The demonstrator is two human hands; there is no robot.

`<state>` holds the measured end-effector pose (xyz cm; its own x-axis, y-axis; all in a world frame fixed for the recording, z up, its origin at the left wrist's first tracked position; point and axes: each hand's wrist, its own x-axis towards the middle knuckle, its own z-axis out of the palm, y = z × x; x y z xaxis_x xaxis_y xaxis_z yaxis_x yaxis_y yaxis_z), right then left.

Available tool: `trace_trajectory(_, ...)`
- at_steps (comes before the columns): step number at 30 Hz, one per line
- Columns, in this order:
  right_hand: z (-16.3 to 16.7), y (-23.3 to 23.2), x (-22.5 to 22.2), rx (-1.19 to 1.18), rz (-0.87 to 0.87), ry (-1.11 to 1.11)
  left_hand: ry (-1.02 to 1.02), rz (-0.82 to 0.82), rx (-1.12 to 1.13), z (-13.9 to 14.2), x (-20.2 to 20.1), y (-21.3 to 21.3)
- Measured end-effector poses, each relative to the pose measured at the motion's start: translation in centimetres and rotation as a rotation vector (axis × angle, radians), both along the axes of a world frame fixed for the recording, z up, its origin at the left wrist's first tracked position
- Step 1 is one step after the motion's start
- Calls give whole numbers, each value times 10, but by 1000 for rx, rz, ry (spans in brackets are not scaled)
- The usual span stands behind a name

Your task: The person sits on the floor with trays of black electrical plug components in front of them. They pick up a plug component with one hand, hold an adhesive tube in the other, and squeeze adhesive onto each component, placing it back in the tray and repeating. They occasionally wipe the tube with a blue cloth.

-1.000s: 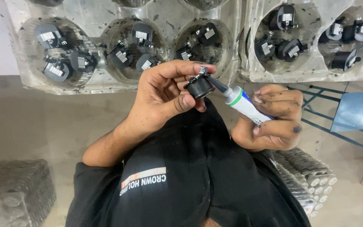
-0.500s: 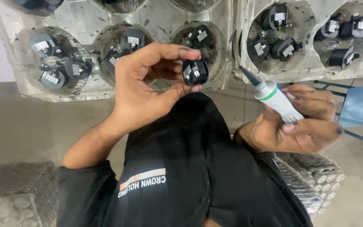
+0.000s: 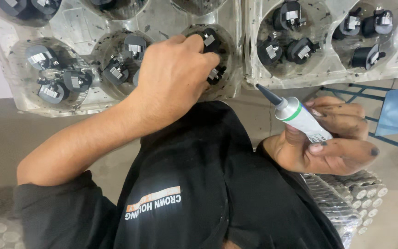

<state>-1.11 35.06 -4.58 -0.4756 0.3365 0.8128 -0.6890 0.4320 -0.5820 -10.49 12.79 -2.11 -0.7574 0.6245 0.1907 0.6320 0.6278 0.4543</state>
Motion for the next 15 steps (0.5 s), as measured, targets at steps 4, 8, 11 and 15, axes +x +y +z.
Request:
trace_trajectory(4,-1,4,2,-20,-6,-19,5,89,105,18,-10,-7)
trace_trajectory(8,0,1,5,-68,5,-77,27,227,-36,4,-22,6)
trace_trajectory(11,0,-6,6,-133,6,-82,132,232,-49,-20,-23,18)
trace_trajectory(15,0,-16,6,-174,13,-100,155,269,-207,-42,-23,34)
